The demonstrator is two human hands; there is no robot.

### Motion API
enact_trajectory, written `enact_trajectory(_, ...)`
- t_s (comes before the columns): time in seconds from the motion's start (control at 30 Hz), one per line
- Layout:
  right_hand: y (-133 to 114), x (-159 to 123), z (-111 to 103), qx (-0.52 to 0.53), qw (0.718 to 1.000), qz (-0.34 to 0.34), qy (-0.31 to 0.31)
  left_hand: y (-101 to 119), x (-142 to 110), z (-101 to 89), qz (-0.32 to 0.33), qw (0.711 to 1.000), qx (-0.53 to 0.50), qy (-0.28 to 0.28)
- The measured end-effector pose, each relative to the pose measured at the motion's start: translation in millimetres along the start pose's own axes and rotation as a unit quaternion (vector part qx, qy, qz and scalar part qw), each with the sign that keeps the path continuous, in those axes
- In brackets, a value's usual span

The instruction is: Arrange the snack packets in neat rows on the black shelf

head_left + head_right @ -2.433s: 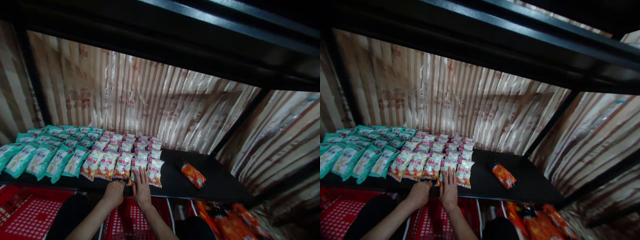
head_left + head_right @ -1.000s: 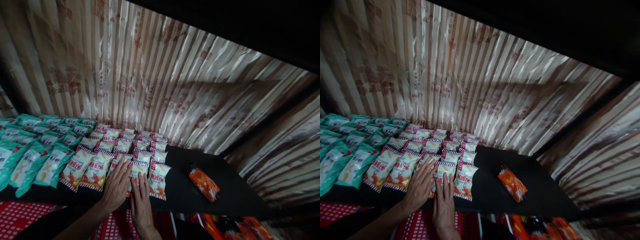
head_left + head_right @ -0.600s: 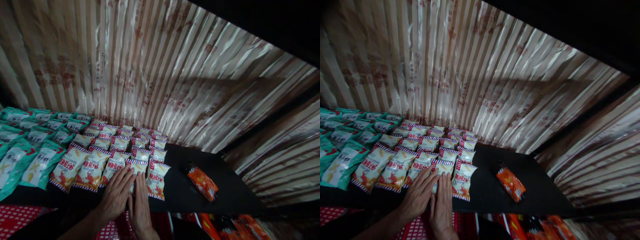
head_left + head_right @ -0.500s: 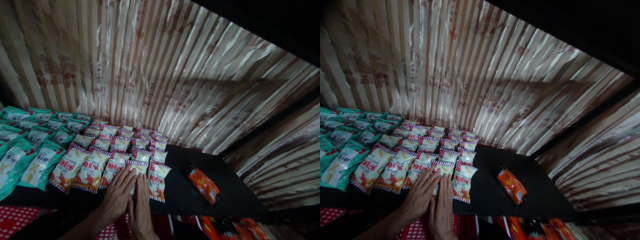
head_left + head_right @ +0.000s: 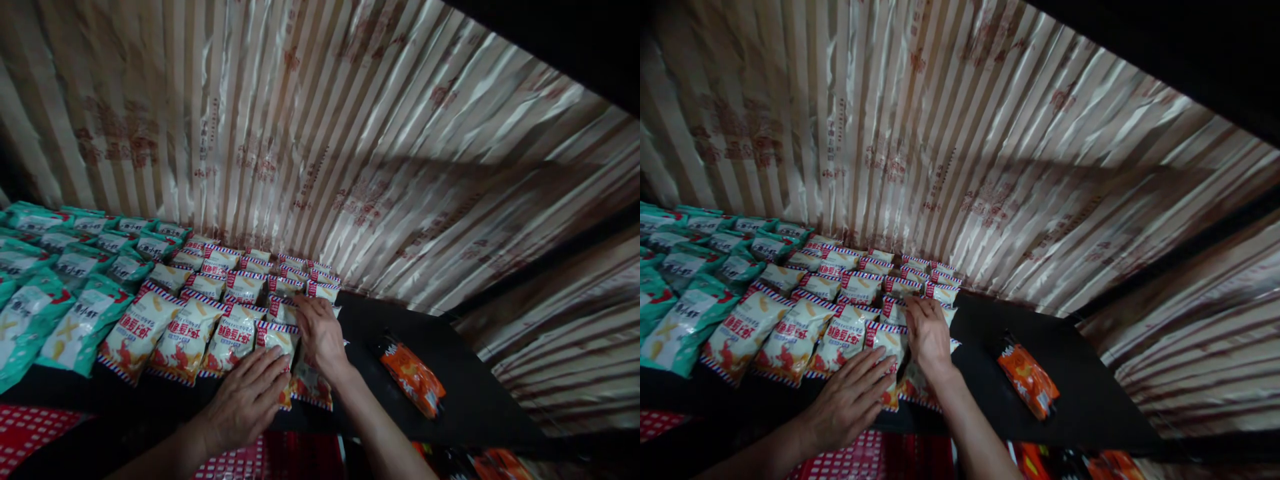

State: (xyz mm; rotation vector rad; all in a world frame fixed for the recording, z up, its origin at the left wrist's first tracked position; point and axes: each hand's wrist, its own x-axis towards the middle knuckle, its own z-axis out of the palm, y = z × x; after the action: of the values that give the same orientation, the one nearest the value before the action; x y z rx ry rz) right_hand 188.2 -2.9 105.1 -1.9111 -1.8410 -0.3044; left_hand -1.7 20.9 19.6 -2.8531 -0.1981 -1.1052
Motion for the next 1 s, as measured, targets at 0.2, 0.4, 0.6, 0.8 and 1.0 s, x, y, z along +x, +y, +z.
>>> enact_trajectory(0.2, 10.1, 26.1, 4.6, -0.036, 0.993, 0.017, -0.107, -1.0, 0.8, 5.2, -0.011, 0.997, 0.017, -0.074)
enact_trajectory(0.4, 7.7, 30.7, 11.7, -0.034, 0.993, 0.032, -0.112, -0.8, -0.2, 7.4, -0.015, 0.997, 0.007, -0.073)
enact_trajectory(0.6, 3.0, 32.0, 13.5, 0.011, 0.993, 0.057, -0.104, -0.6, -2.3, 7.1, -0.016, 0.997, -0.006, -0.071)
enact_trajectory(0.8, -2.2, 36.0, 12.5, 0.055, 0.991, 0.07, -0.103, 0.2, -3.7, 8.0, -0.015, 0.996, -0.02, -0.087)
enact_trajectory(1.0, -4.1, 39.7, 13.8, 0.051, 0.989, 0.058, -0.127, -2.1, -1.9, 8.6, -0.029, 0.997, -0.012, -0.069)
